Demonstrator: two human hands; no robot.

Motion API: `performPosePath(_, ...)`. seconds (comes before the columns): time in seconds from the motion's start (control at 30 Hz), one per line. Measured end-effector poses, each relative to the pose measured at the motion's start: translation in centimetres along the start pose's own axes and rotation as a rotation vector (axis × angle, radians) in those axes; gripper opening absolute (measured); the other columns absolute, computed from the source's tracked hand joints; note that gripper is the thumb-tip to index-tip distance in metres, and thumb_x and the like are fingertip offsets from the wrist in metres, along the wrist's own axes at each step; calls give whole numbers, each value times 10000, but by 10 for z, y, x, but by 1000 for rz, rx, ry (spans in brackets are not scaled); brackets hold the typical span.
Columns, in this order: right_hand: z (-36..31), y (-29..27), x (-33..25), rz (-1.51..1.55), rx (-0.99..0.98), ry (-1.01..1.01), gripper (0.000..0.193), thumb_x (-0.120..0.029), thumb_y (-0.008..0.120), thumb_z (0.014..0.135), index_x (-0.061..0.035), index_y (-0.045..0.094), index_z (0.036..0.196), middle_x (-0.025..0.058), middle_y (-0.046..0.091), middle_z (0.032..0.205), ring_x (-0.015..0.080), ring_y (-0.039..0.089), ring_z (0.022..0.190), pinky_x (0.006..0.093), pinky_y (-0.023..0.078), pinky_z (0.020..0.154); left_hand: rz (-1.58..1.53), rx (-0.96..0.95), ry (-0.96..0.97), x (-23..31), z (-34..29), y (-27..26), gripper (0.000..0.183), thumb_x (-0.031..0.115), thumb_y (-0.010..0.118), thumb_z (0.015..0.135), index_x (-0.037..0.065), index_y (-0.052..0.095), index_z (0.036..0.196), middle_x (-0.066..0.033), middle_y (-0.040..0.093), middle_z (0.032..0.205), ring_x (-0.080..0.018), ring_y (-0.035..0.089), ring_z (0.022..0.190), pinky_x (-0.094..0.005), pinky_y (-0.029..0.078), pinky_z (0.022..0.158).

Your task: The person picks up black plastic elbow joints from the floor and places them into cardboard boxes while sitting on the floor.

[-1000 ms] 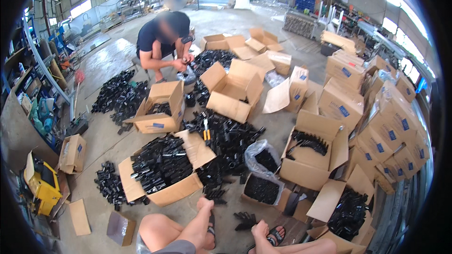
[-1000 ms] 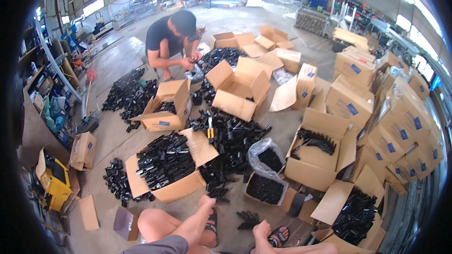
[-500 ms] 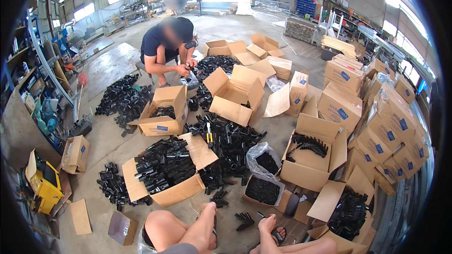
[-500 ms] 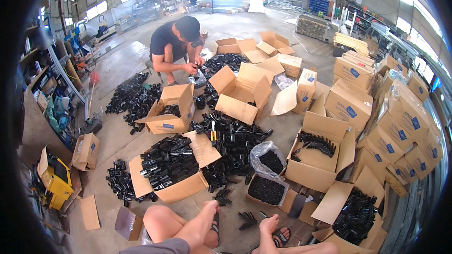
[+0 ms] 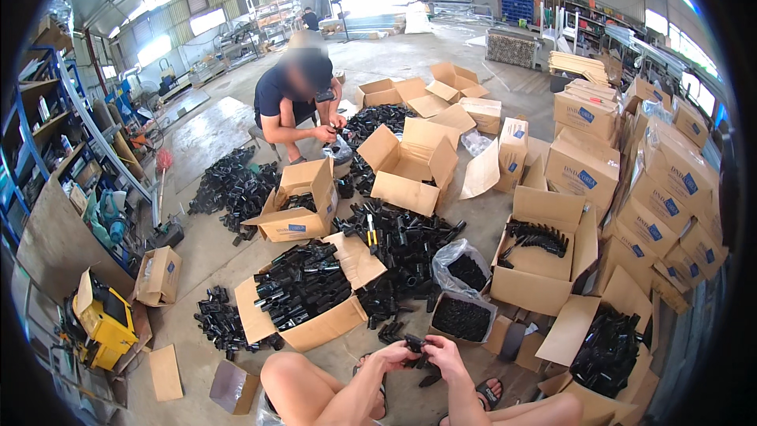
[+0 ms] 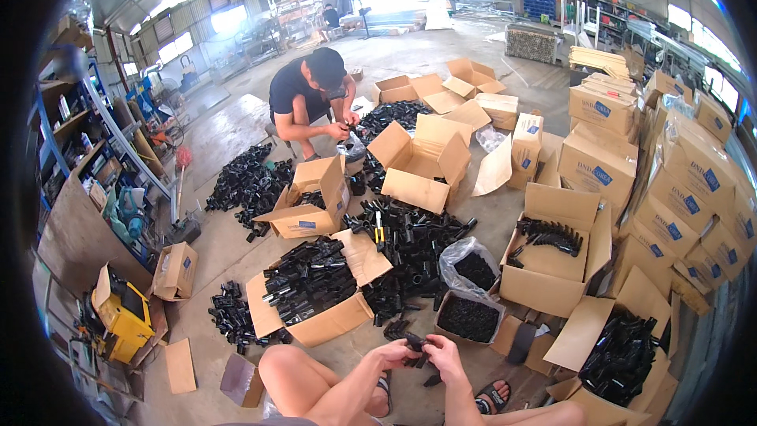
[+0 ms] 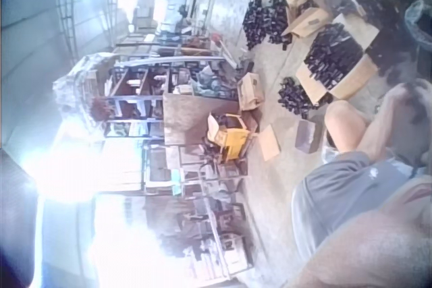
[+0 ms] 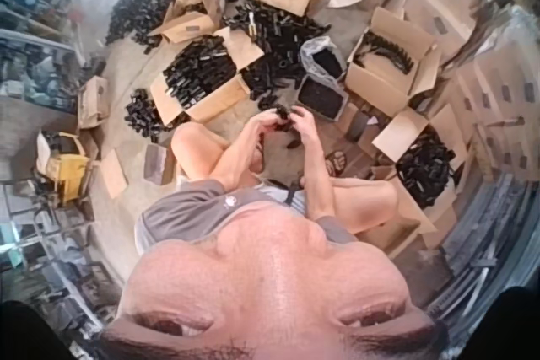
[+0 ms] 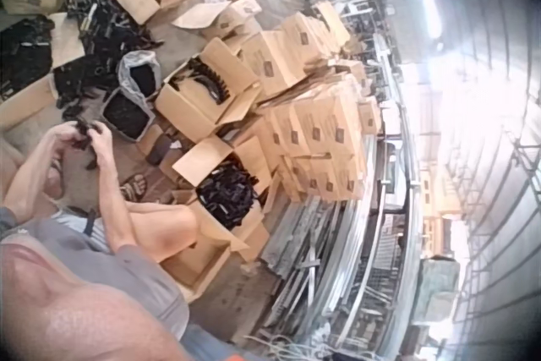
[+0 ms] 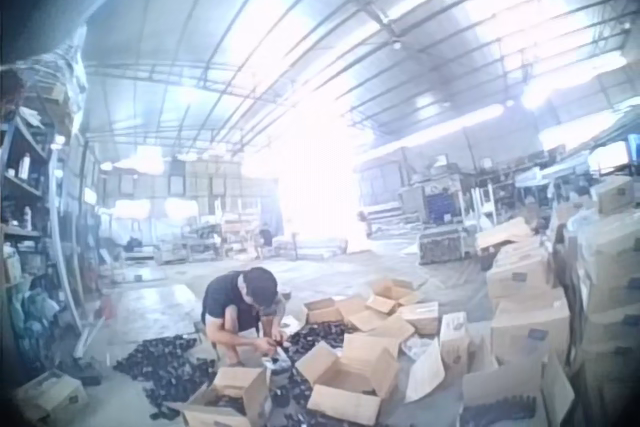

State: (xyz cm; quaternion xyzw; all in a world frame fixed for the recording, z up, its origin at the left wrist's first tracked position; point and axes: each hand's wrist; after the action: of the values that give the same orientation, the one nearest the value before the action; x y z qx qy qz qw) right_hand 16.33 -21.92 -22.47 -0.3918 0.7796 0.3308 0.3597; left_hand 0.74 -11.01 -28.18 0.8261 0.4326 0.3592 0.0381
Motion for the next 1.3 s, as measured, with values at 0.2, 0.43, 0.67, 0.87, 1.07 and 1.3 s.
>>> performPosePath(0.2,-16,5,-32,352,-85,-61,306,-31,569,992,29,575,1292,128,661,1110,242,679,1010,420,592,884,71,-50,117,55,-55,16,344,131,741,924,157,638,1251,46,676,1106,-94,608,1025,-307,485,852)
performPosePath(0.43,-53,17,-75,455,-135,-210,288,-54,563,1017,36,566,1291,122,655,1131,254,685,1041,438,596,907,130,-190,152,90,-101,34,409,138,696,963,105,600,1360,-25,641,1252,-164,618,1145,-386,562,955)
performPosePath(0.67,-87,36,-113,291,40,-418,317,-16,687,939,22,640,1250,68,699,1102,104,654,965,236,519,832,364,-44,351,149,-161,88,335,185,698,971,47,639,1270,-33,684,1141,-131,648,1027,-314,570,867)
performPosePath(0.87,-102,51,-118,184,168,-498,311,-63,728,919,14,664,1214,81,706,1072,126,666,946,260,527,838,627,-204,415,153,-174,87,389,178,707,964,35,576,1302,-7,664,1093,-91,591,957,-260,500,811)
performPosePath(1.07,-113,47,-136,10,-66,-371,350,-80,761,897,25,664,1216,91,722,1062,141,684,892,274,550,788,952,-196,508,169,-203,83,465,211,764,900,12,554,1264,-79,727,1059,-164,656,922,-336,522,773)
performPosePath(1.3,-102,50,-139,-375,-152,-347,333,-112,725,919,67,660,1192,94,739,964,138,692,881,276,550,789,1152,-176,535,170,-205,62,429,242,801,818,18,613,1134,-162,751,968,-290,716,847,-413,537,734)
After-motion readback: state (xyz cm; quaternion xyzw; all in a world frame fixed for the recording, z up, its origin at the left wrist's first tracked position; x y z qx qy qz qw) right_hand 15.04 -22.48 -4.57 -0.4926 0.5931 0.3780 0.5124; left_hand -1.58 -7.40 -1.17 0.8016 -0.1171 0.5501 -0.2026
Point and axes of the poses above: each hand's wrist, its own z-axis towards the middle knuckle, its own y-axis out of the palm, x = y × z
